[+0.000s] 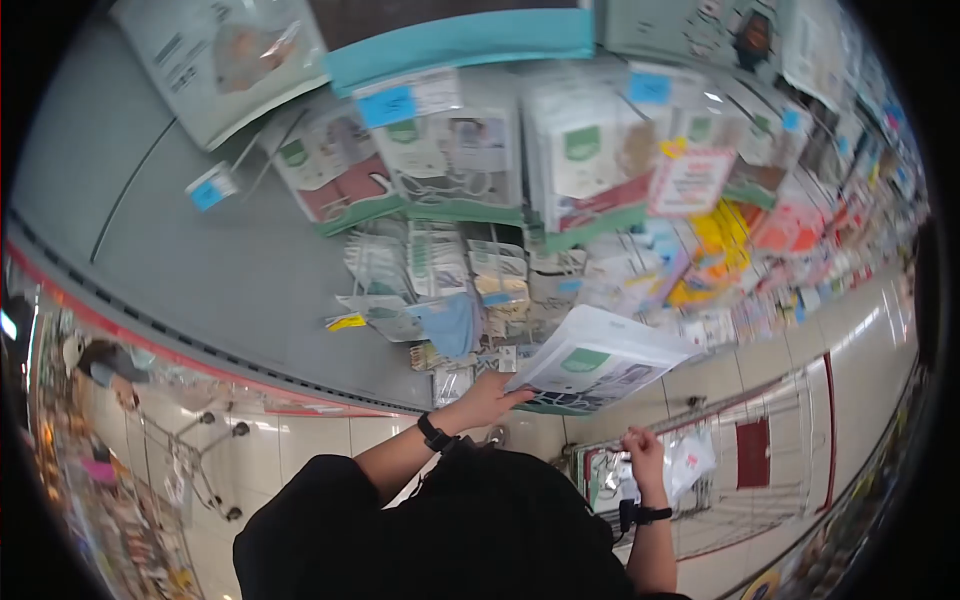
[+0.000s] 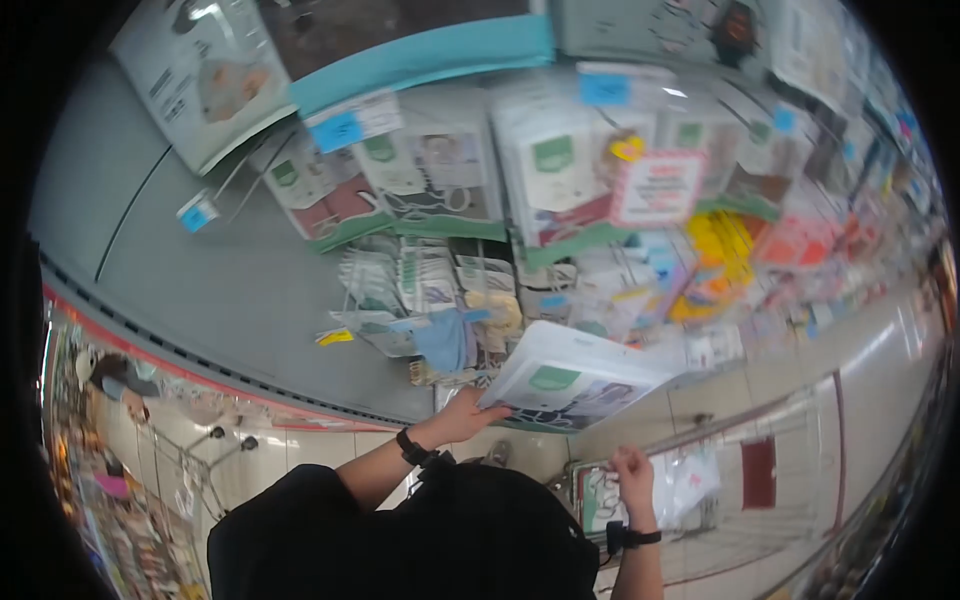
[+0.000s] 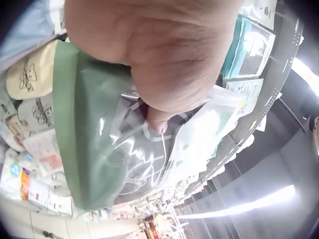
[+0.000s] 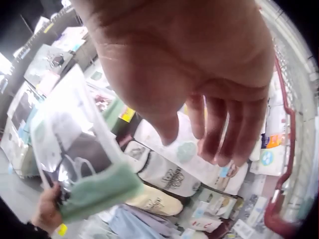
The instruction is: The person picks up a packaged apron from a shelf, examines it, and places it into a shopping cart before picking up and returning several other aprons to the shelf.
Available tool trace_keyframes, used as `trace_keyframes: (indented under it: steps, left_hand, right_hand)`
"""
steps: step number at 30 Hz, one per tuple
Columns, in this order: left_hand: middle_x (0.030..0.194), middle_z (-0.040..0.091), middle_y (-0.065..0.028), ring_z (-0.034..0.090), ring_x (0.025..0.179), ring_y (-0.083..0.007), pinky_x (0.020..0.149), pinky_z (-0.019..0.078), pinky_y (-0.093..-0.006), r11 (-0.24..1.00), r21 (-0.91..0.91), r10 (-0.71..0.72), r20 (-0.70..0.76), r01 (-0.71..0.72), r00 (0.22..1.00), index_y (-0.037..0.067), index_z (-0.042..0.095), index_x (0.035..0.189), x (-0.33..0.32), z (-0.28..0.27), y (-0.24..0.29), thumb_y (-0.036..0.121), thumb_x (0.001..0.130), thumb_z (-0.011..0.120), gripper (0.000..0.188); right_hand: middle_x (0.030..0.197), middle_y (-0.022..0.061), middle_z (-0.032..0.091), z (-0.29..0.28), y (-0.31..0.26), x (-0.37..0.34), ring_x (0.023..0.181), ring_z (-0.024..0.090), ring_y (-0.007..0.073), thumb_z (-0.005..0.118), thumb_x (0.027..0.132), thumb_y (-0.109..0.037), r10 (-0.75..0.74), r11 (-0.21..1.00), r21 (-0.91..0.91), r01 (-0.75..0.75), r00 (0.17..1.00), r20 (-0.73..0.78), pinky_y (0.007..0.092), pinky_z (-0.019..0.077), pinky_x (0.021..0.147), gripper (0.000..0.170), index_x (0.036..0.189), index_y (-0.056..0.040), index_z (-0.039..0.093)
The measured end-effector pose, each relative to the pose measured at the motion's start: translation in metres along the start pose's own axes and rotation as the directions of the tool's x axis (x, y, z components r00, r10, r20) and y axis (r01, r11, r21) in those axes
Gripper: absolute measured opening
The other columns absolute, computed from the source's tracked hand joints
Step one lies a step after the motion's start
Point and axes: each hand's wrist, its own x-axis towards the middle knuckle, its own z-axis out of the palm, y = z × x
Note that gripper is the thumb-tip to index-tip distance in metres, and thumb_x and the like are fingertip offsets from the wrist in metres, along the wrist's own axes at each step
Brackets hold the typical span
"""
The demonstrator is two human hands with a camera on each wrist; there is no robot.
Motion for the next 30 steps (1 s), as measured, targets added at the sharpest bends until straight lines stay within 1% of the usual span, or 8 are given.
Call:
trace_keyframes:
  steps: [8, 12, 14, 16, 17, 22, 25, 30]
  left_hand:
    - [0.088, 0.068, -0.007, 0.061, 0.078, -0.0109, 0.071, 0.0485, -0.0267, 0.991, -0.113, 0.015, -0.455, -0.075, 0.89, 0.0, 0.065, 0.102, -0.031, -0.08, 0.016, 0.013, 0.086, 0.065, 0.02]
    - [0.092, 0.068, -0.004, 0.06, 0.084, -0.0102, 0.075, 0.0485, -0.0258, 0.965, -0.169, 0.07, -0.575, -0.202, 0.815, -0.001, 0.065, 0.101, -0.031, -0.107, 0.037, 0.011, 0.087, 0.065, 0.019]
    - [0.095, 0.068, -0.0039, 0.06, 0.086, -0.0098, 0.077, 0.0478, -0.026, 0.945, -0.222, 0.062, -0.598, -0.24, 0.799, -0.001, 0.064, 0.103, -0.027, -0.114, 0.048, 0.011, 0.087, 0.065, 0.02]
    - [0.099, 0.067, -0.0042, 0.059, 0.089, -0.01, 0.079, 0.047, -0.0263, 0.964, -0.191, 0.041, -0.583, -0.185, 0.812, -0.001, 0.063, 0.105, -0.024, -0.123, 0.046, 0.01, 0.087, 0.064, 0.022]
    - [0.1, 0.067, -0.0046, 0.059, 0.089, -0.0099, 0.079, 0.0469, -0.0265, 0.954, -0.197, 0.063, -0.61, -0.228, 0.79, -0.002, 0.062, 0.106, -0.023, -0.124, 0.054, 0.01, 0.086, 0.064, 0.022]
    - [0.1, 0.067, -0.0051, 0.058, 0.089, -0.0096, 0.079, 0.0468, -0.0267, 0.942, -0.214, 0.066, -0.64, -0.26, 0.766, -0.002, 0.062, 0.106, -0.017, -0.134, 0.053, 0.011, 0.086, 0.065, 0.024]
    - [0.1, 0.066, -0.0049, 0.058, 0.089, -0.0095, 0.08, 0.0469, -0.0268, 0.951, -0.193, 0.07, -0.625, -0.241, 0.778, -0.002, 0.061, 0.107, -0.014, -0.137, 0.053, 0.012, 0.086, 0.066, 0.026]
    - [0.098, 0.066, -0.004, 0.058, 0.088, -0.01, 0.08, 0.0469, -0.0272, 0.936, -0.231, 0.05, -0.66, -0.266, 0.75, -0.002, 0.061, 0.108, -0.006, -0.14, 0.058, 0.012, 0.086, 0.066, 0.026]
  right_hand:
    - [0.098, 0.0214, 0.066, -0.004, 0.129, 0.012, 0.096, 0.063, 0.0342, 0.07, 0.075, -0.044, 0.26, 0.572, -0.818, 0.052, 0.935, 0.241, 0.0398, 0.0491, 0.086, 0.051, 0.1, 0.0007, 0.066]
    - [0.097, 0.0195, 0.067, -0.004, 0.162, 0.02, 0.089, 0.065, 0.0302, 0.067, 0.08, -0.034, 0.368, 0.665, -0.747, 0.013, 0.865, 0.343, 0.0394, 0.0514, 0.08, 0.042, 0.106, -0.0013, 0.065]
    - [0.087, 0.0095, 0.065, -0.005, 0.149, 0.016, 0.07, 0.062, 0.0187, 0.062, 0.086, -0.012, 0.683, 0.729, -0.198, -0.656, 0.673, 0.285, 0.0338, 0.0516, 0.058, 0.02, 0.103, -0.0015, 0.062]
    - [0.081, 0.0096, 0.064, -0.014, 0.18, 0.024, 0.065, 0.061, 0.018, 0.066, 0.084, -0.016, 0.679, 0.732, -0.313, -0.605, 0.683, 0.269, 0.0312, 0.0504, 0.053, 0.022, 0.099, 0.0, 0.062]
    - [0.076, 0.0087, 0.064, -0.049, 0.287, 0.042, 0.061, 0.06, 0.0165, 0.069, 0.082, -0.019, 0.297, 0.805, -0.588, 0.086, 0.799, 0.523, 0.0295, 0.049, 0.05, 0.028, 0.101, 0.0007, 0.063]
    - [0.086, 0.0156, 0.069, -0.016, 0.2, 0.009, 0.074, 0.068, 0.0236, 0.068, 0.076, -0.031, 0.692, 0.634, -0.65, -0.419, 0.683, 0.234, 0.0338, 0.0537, 0.071, 0.04, 0.101, -0.0002, 0.063]
    - [0.088, 0.0143, 0.069, -0.019, 0.23, 0.004, 0.083, 0.067, 0.0298, 0.051, 0.081, -0.025, 0.401, 0.265, -0.692, 0.672, 0.576, 0.712, 0.0419, 0.0531, 0.073, 0.025, 0.088, -0.0085, 0.068]
    - [0.089, 0.0158, 0.068, -0.026, 0.27, -0.013, 0.088, 0.065, 0.0331, 0.05, 0.08, -0.03, 0.396, 0.358, -0.783, 0.509, 0.676, 0.621, 0.0444, 0.0518, 0.074, 0.027, 0.086, -0.0129, 0.07]
